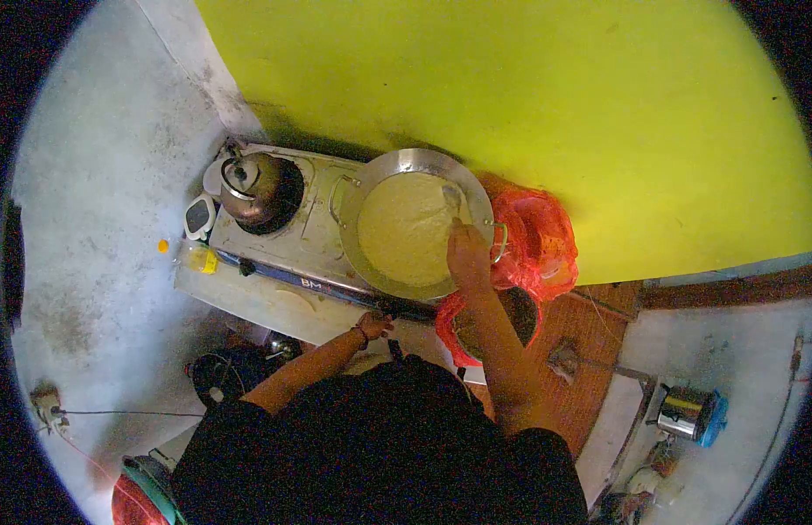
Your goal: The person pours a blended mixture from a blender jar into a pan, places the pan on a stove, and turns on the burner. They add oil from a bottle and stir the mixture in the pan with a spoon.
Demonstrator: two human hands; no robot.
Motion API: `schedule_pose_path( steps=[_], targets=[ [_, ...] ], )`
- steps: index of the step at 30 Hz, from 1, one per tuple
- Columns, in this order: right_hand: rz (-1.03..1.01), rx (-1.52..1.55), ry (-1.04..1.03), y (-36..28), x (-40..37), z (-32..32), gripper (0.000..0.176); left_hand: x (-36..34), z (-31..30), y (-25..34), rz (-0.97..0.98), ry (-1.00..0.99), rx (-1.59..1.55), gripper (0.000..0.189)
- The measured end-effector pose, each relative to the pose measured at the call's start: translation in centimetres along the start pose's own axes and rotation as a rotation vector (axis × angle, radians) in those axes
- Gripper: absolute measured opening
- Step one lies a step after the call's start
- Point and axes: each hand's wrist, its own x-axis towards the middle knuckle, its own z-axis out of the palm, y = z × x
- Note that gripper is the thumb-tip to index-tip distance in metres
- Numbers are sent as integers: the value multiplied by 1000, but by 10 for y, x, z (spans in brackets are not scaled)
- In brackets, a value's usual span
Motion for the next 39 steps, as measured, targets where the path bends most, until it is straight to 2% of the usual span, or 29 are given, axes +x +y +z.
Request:
schedule_pose_path(
  steps=[2,4,6,9,12,15,18,21,24,27,31,33,36,39],
  targets=[
    [-56,58,45,-3,15,17,23,23,-12,-17,-71,-200,-254,40],
    [-92,162,59,-14,27,28,23,10,-13,-3,-82,-213,-234,37],
    [-105,307,43,-28,34,34,23,-16,2,22,-35,-40,62,33],
    [-209,414,-10,-45,36,31,24,-25,2,33,-9,-26,174,30],
    [-329,413,-185,-44,21,26,30,-34,2,39,-13,-18,198,29],
    [-394,289,-447,-43,1,9,31,-39,1,48,-33,-60,292,29],
    [-635,159,-547,-40,-7,-23,36,61,-21,-55,101,-140,273,48],
    [-701,220,-571,-24,-3,-39,41,-37,5,47,-61,-10,252,27],
    [-687,139,-512,-19,15,-41,40,-18,3,25,4,-59,168,25],
    [-646,39,-440,-3,39,-14,38,25,-12,-13,-115,-193,-319,25],
    [-515,22,-365,20,53,8,35,21,-14,-8,-97,-128,-10,24],
    [-458,42,-295,24,56,-3,34,-17,-3,26,-57,-33,268,23],
    [-324,-49,-273,28,41,-24,31,-28,-2,25,31,-31,70,23],
    [-280,-145,-287,26,16,-43,28,-29,0,24,45,-11,38,28]
  ],
)
